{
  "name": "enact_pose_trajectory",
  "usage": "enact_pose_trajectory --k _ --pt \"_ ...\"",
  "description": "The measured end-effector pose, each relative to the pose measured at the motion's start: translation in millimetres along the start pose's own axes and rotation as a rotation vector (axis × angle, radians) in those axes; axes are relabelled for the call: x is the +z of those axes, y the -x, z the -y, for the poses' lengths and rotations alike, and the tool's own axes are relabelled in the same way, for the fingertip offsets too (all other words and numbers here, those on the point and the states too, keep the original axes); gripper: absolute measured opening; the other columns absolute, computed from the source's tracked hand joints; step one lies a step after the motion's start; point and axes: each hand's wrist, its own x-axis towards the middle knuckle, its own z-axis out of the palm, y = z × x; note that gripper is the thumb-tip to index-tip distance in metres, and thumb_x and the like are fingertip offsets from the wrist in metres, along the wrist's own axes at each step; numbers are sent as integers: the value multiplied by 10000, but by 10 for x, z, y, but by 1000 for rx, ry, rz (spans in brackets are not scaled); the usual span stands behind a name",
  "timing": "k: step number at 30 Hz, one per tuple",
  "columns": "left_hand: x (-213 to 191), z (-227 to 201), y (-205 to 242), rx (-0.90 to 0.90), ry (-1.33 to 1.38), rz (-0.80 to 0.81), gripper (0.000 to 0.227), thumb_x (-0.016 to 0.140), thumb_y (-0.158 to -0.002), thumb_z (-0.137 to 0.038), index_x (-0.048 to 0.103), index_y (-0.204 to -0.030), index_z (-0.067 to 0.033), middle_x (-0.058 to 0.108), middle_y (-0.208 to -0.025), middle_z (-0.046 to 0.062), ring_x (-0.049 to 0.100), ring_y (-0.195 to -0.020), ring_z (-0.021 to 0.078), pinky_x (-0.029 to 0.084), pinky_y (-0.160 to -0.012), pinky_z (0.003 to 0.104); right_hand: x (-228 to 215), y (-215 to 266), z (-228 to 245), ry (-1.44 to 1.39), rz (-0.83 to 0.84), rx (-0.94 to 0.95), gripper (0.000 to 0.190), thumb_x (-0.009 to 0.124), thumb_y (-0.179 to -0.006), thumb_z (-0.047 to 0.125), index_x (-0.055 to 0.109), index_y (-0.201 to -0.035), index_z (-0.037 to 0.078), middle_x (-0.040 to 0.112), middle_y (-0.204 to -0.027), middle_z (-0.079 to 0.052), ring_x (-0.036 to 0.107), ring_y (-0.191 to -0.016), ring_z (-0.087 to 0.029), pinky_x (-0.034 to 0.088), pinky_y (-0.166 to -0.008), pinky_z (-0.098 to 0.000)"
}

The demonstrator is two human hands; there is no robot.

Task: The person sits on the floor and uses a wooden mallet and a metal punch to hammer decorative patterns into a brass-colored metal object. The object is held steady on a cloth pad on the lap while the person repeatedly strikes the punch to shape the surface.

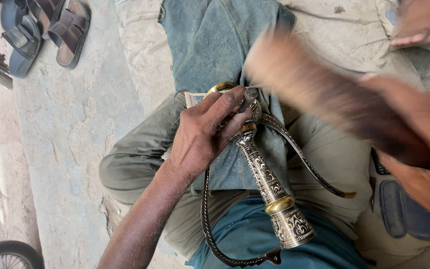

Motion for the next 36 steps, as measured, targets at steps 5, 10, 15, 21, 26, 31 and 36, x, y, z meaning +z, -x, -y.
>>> enact_pose_trajectory --k 5,10,15,21,26,31,36 --pt "-35 8 -60 -17 13 44 374 751 -1005 -140 606 -1341 -64 693 -1071 111 750 -923 250 609 -774 364 20 -18 17 -197 -87 64 711 709 -790 -85 524 -1462 56 701 -1127 -184 749 -934 -232 612 -791 -324" --pt "-48 25 -61 1 19 69 375 749 -1008 -163 598 -1337 -66 702 -1102 107 752 -942 263 609 -776 367 76 5 -51 -101 54 173 688 744 -802 -57 579 -1449 111 739 -1068 -146 736 -874 -215 625 -736 -317" --pt "-80 47 -47 -6 18 121 359 738 -1020 -182 604 -1338 -84 706 -1124 107 752 -968 276 610 -808 383 129 52 -116 -2 80 146 770 730 -808 -40 509 -1525 132 735 -1116 -144 737 -903 -197 618 -740 -311" --pt "-115 47 -84 56 39 155 392 711 -1038 -182 575 -1391 -78 704 -1200 120 745 -1026 298 613 -855 392 147 56 -213 -148 41 53 763 697 -725 -79 554 -1466 33 713 -1158 -190 746 -976 -242 587 -828 -325" --pt "-152 58 -111 52 57 174 412 710 -1035 -199 576 -1412 -100 714 -1177 114 746 -997 293 611 -852 390 236 80 -331 -166 47 88 741 701 -773 37 521 -1491 68 702 -1196 -162 729 -992 -208 586 -841 -320" --pt "-172 68 -191 77 59 179 397 710 -1040 -212 579 -1401 -111 716 -1151 95 750 -989 273 615 -844 381 331 137 -477 -145 54 104 729 704 -820 153 488 -1515 102 691 -1233 -134 711 -1007 -173 584 -854 -315" --pt "-185 64 -207 100 74 193 397 698 -1052 -210 570 -1417 -118 712 -1152 82 746 -1000 262 617 -852 375 443 249 -611 -133 61 162 730 708 -868 269 454 -1540 137 679 -1271 -106 694 -1023 -138 583 -867 -311"
